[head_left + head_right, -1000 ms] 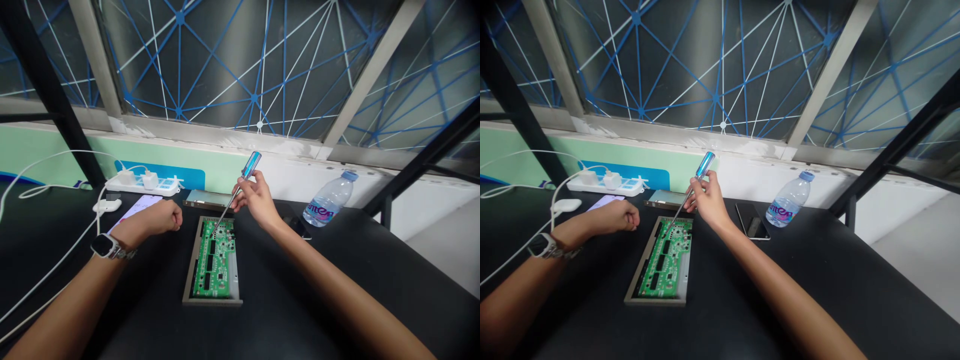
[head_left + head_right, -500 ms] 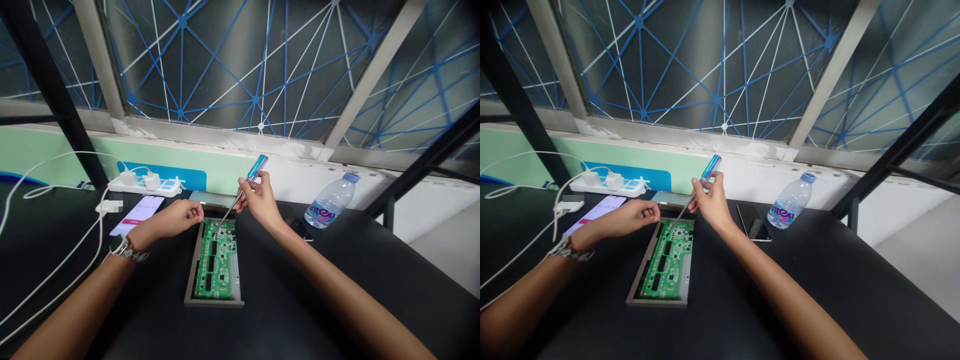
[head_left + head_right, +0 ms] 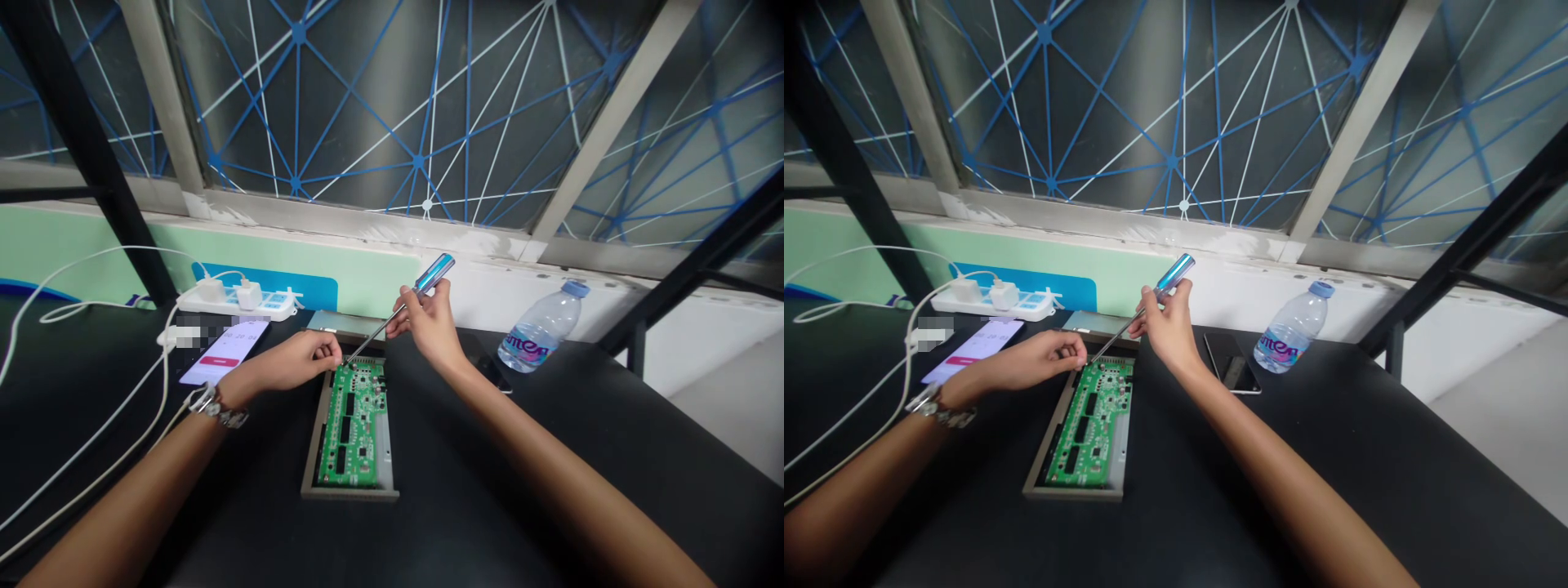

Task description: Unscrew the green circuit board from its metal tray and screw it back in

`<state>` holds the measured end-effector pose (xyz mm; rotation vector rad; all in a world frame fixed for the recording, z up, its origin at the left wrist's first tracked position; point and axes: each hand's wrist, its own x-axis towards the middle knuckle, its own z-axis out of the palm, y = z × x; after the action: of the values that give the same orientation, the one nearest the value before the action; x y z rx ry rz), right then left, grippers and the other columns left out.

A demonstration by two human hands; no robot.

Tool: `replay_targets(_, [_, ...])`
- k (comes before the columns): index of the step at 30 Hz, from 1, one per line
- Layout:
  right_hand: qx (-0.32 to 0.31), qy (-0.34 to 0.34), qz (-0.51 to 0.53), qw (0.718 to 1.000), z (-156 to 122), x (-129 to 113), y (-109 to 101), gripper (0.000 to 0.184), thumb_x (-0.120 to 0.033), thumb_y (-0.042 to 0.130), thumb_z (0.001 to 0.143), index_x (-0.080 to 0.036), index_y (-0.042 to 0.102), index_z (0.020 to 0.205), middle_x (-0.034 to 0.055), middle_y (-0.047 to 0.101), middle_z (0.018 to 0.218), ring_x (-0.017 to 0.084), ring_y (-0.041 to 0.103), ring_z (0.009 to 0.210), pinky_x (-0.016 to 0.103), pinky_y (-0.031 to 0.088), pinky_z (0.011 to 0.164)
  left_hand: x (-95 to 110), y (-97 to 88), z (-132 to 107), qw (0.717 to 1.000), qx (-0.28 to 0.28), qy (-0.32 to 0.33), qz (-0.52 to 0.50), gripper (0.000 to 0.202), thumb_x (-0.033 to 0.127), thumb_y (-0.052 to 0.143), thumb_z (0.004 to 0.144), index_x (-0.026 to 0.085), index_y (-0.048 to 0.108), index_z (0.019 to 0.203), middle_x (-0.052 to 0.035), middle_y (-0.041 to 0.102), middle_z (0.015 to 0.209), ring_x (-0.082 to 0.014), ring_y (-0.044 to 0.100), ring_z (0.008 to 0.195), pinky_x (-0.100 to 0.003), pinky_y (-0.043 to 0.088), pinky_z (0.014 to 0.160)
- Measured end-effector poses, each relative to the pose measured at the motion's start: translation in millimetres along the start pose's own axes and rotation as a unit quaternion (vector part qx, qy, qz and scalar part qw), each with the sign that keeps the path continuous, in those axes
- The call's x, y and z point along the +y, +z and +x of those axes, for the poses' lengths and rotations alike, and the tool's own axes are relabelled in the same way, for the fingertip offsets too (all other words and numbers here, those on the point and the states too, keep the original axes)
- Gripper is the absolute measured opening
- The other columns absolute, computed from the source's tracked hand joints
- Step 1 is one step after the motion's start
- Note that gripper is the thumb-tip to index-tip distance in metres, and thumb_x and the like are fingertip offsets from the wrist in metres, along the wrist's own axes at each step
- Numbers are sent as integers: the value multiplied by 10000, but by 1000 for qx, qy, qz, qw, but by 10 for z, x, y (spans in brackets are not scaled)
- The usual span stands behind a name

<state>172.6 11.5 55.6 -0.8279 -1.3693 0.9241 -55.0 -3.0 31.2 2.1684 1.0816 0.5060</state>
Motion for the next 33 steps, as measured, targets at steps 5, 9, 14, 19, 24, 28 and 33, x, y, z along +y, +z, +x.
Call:
replay_targets(5, [13, -17, 8, 1000, 19, 1, -4, 404, -429, 611, 863, -286, 239, 932, -98, 557, 732, 106, 595, 409, 253, 536, 383, -21, -3, 4, 1000, -7, 0, -21, 202, 346, 536, 868, 155, 599, 867, -26, 608, 782, -160, 556, 727, -268, 441, 663])
replay_targets(9, [13, -18, 9, 1000, 26, -10, -6, 408, -425, 618, 858, -288, 241, 933, -95, 559, 732, 106, 597, 410, 246, 529, 382, -24, 5, 15, 1000, -5, -7, -30, 205, 351, 587, 833, 151, 617, 870, -31, 620, 771, -158, 553, 711, -271, 441, 653])
replay_targets(14, [13, -23, 2, 1000, 29, -17, -9, 390, -411, 607, 874, -287, 242, 933, -81, 560, 737, 118, 605, 417, 257, 530, 381, 15, 26, 35, 1000, 14, -13, -14, 205, 346, 611, 813, 145, 647, 828, -42, 649, 747, -155, 563, 679, -268, 441, 624])
replay_targets(19, [12, -23, -7, 1000, 37, -18, -27, 384, -422, 599, 879, -287, 244, 935, -72, 562, 750, 129, 623, 442, 260, 529, 386, 43, 30, 43, 999, 30, -2, 21, 225, 344, 599, 825, 137, 685, 817, -52, 671, 725, -153, 574, 657, -268, 441, 614])
replay_targets(24, [10, -24, -10, 1000, 40, -27, -42, 392, -439, 598, 878, -288, 241, 935, -76, 559, 738, 117, 608, 437, 246, 519, 388, 24, 35, 49, 999, 38, 10, 30, 223, 340, 603, 828, 142, 704, 815, -58, 697, 733, -155, 601, 662, -268, 451, 622])
replay_targets(28, [10, -27, -8, 1000, 40, -39, -41, 396, -444, 600, 873, -290, 240, 932, -81, 557, 732, 112, 600, 434, 240, 509, 387, 8, 36, 50, 999, 44, 11, 28, 222, 339, 608, 826, 143, 710, 819, -61, 706, 746, -156, 611, 667, -266, 457, 621])
replay_targets(33, [12, -25, -3, 1000, 37, -51, -35, 393, -434, 606, 867, -291, 246, 933, -83, 557, 732, 103, 581, 424, 239, 506, 391, 12, 31, 49, 999, 39, 9, 28, 234, 346, 598, 834, 140, 710, 828, -60, 707, 752, -162, 618, 680, -270, 464, 630])
